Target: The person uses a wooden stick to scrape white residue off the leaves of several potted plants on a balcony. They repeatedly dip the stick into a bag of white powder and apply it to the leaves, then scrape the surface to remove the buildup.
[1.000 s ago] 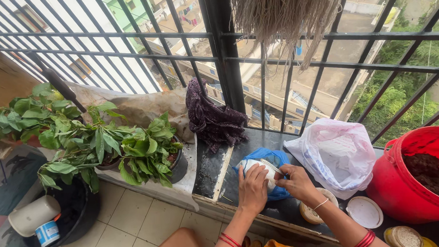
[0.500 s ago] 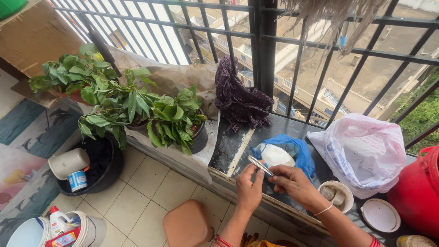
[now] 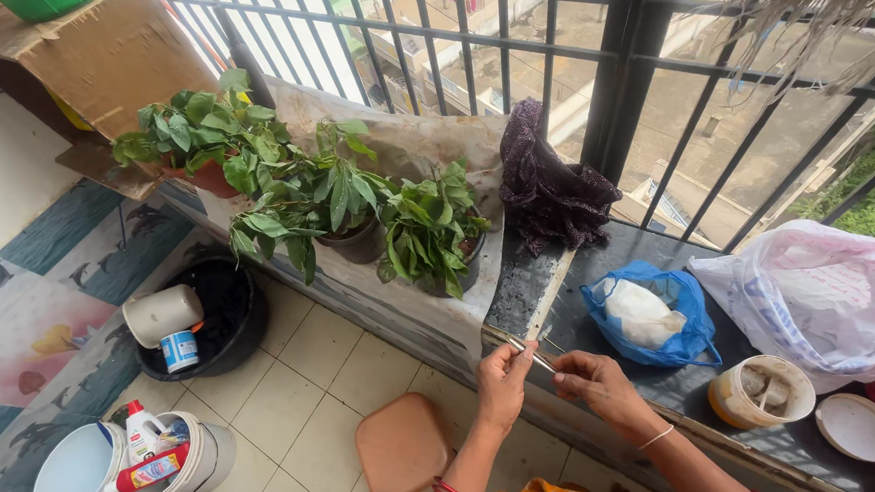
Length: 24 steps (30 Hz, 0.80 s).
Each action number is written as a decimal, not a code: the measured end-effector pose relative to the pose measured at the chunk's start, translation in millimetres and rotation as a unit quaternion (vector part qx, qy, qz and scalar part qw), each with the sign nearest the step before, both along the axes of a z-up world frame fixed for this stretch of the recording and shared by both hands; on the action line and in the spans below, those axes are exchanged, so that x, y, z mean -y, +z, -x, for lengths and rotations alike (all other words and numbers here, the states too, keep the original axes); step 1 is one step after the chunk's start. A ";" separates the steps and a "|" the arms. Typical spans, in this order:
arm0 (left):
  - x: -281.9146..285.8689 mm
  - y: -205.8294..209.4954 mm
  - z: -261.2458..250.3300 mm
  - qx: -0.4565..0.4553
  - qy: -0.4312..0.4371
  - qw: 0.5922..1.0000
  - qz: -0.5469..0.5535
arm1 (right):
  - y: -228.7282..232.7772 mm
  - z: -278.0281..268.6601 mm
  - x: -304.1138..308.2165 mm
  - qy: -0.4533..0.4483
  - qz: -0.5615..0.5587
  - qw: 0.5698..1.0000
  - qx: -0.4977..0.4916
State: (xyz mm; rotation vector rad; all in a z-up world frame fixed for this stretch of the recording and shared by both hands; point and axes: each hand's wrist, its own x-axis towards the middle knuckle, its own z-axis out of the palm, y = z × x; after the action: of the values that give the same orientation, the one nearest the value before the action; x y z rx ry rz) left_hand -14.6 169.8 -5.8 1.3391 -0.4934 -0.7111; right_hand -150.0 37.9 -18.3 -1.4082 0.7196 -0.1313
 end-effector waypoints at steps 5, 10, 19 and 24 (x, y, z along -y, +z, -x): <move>-17.8 -16.7 -27.5 -0.078 -0.007 0.996 0.040 | -11.6 -12.6 -15.7 -0.018 0.015 1.000 -0.010; -24.8 -35.6 -44.1 -0.035 -0.028 0.999 -0.014 | -19.7 -28.8 -31.6 -0.089 -0.028 0.996 0.009; -27.2 -75.7 -40.4 -0.030 -0.086 0.992 -0.083 | -58.3 -22.6 -11.0 -0.267 0.069 0.961 -0.007; -34.5 -58.3 -35.1 -0.042 -0.118 0.986 -0.111 | -53.2 -18.3 -4.9 -0.233 0.174 0.949 -0.119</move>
State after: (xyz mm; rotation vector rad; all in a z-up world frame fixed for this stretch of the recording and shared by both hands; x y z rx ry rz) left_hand 20.6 204.3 -64.0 1.4651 -0.5218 -1.0378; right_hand -131.7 42.8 -71.5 -1.5804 1.2727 -0.4838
